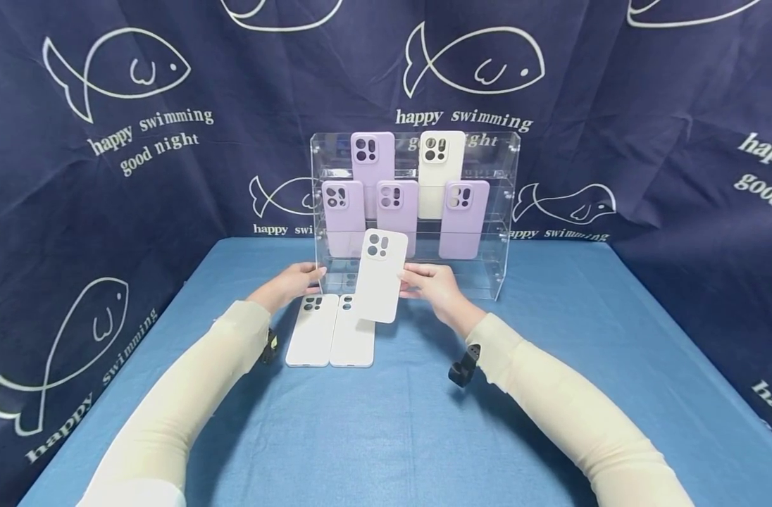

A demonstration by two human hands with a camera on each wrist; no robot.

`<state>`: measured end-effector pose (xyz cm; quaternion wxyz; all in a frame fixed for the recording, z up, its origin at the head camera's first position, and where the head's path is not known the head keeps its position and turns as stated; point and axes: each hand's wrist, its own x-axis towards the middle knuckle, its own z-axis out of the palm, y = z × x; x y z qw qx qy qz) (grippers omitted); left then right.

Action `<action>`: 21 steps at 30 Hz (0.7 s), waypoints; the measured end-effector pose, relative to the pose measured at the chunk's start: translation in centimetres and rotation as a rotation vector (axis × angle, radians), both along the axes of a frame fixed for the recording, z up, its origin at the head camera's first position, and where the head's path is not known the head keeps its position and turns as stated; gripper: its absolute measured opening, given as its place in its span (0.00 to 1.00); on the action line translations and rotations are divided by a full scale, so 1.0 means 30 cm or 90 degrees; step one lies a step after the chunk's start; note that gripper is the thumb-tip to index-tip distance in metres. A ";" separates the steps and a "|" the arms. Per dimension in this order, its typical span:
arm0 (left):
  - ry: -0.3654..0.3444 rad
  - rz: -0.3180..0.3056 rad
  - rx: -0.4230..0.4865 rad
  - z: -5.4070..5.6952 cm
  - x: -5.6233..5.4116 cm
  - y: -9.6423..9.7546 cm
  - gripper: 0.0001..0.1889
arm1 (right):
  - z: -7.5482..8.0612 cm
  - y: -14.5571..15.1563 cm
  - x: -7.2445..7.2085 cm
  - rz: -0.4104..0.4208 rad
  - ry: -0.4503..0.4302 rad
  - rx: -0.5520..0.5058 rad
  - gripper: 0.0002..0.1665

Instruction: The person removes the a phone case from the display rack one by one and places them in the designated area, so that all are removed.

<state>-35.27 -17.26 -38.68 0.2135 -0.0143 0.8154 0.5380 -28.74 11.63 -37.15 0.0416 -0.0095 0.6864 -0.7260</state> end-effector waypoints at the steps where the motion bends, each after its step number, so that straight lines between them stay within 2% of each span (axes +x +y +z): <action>1: 0.000 -0.002 0.000 0.000 0.000 0.000 0.33 | -0.002 0.003 0.001 0.002 -0.002 0.003 0.22; 14: 0.005 -0.015 -0.004 0.013 0.011 0.009 0.33 | -0.033 0.036 0.005 0.064 -0.084 -0.010 0.24; 21: 0.004 -0.007 0.000 0.007 0.010 0.004 0.32 | -0.049 0.063 0.008 0.090 -0.114 0.008 0.26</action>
